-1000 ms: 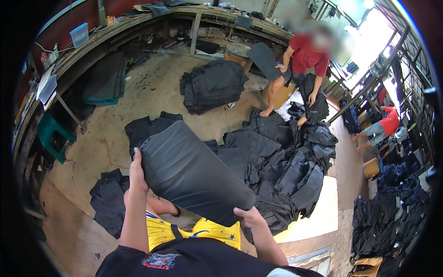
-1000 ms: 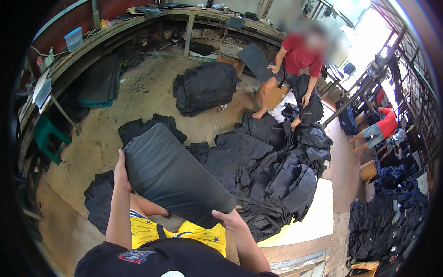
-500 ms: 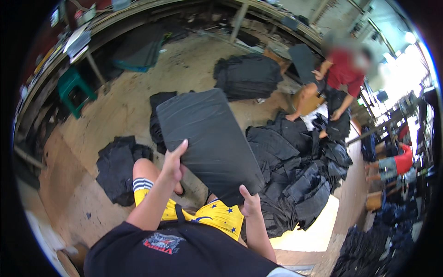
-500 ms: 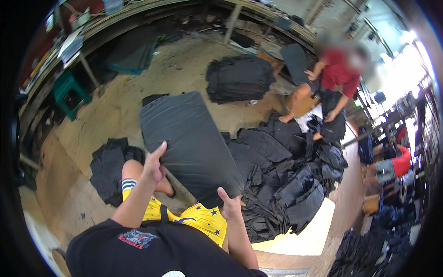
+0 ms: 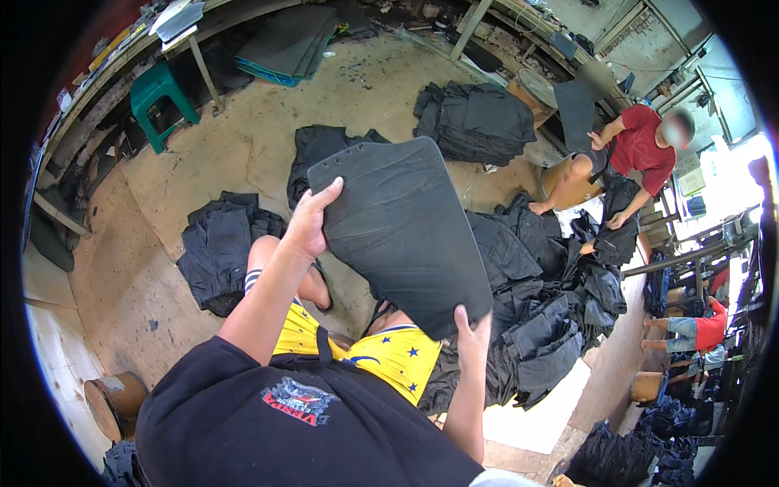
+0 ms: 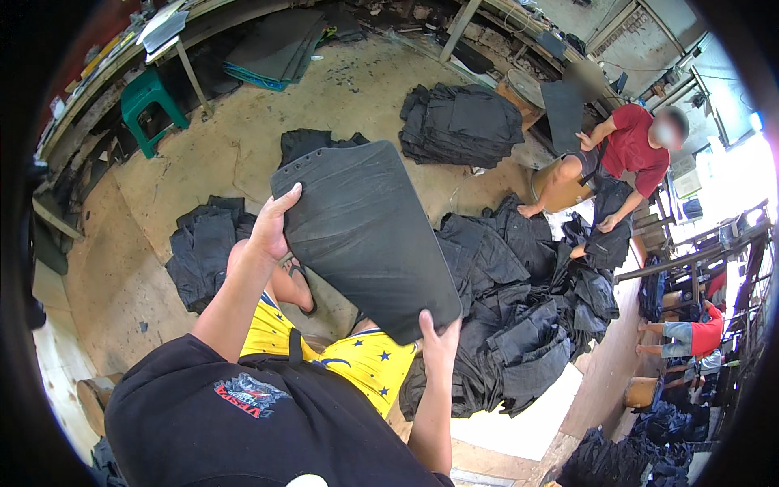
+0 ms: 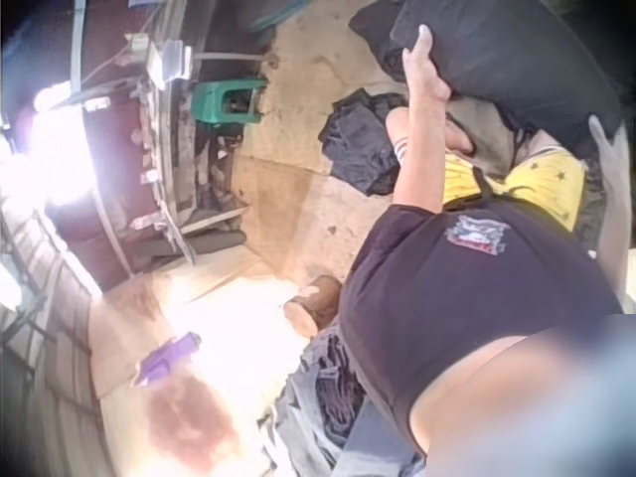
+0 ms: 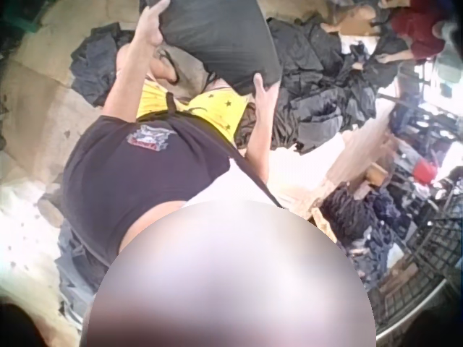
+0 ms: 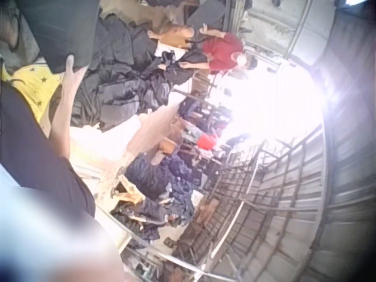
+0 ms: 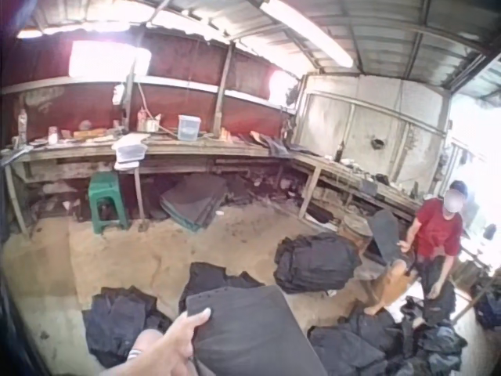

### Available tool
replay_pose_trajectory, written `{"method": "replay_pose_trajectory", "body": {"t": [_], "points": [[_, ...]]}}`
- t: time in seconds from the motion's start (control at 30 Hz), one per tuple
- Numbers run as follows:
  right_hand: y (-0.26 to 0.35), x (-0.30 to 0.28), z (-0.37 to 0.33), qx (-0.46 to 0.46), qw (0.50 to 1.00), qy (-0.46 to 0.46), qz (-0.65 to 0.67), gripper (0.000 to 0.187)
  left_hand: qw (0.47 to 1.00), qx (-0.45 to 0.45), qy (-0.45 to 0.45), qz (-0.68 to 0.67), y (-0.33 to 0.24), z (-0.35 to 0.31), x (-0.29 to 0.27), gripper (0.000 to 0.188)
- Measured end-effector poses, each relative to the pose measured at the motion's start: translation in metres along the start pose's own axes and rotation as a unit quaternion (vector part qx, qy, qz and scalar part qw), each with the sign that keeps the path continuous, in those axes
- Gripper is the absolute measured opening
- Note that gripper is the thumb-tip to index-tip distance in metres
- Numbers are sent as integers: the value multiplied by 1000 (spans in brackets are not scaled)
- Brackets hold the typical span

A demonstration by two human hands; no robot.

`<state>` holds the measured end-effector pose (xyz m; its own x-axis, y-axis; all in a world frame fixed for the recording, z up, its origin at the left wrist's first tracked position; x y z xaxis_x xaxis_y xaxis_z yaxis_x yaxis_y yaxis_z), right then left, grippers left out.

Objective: The person sits on the floor and repeatedly picks up black fabric pieces from a large pile. They unfold each piece, smooth it out, and fold it into a smaller rectangle before placing it into a separate stack. The person continues this process for multiple items throughout the clip.

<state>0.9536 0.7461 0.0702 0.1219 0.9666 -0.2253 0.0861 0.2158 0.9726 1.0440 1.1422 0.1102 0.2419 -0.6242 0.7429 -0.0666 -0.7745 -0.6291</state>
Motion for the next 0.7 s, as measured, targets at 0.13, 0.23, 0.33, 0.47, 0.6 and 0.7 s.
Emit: {"method": "replay_pose_trajectory", "body": {"t": [0.13,0.23,0.33,0.47,0.6,0.7], "points": [[88,1,25,-152,958,-99,-223,70,1000,-6,22,19,30,-7,15,35],[113,42,61,-64,983,80,-152,69,997,-43,65,26,66,-17,35,35],[142,69,85,-117,942,98,-298,71,993,-77,79,32,88,-27,49,42],[144,105,63,-117,916,154,-352,70,996,-73,32,36,91,-33,48,57],[137,149,-5,-63,895,393,-203,60,996,-31,57,57,86,-28,47,69],[182,112,-12,-150,932,312,-110,49,995,-10,101,27,86,-21,45,72]]}}
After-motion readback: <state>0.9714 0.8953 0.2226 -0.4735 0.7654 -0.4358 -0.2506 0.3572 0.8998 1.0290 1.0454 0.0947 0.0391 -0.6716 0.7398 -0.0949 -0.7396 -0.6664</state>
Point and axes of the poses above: each hand's wrist, its own z-axis towards the middle knuckle, its own x-axis out of the palm, y = z × x, the point moved 6 cm from there along z, towards the middle knuckle, and after that the axes turned 8 degrees about y, right-handed, at the moved point
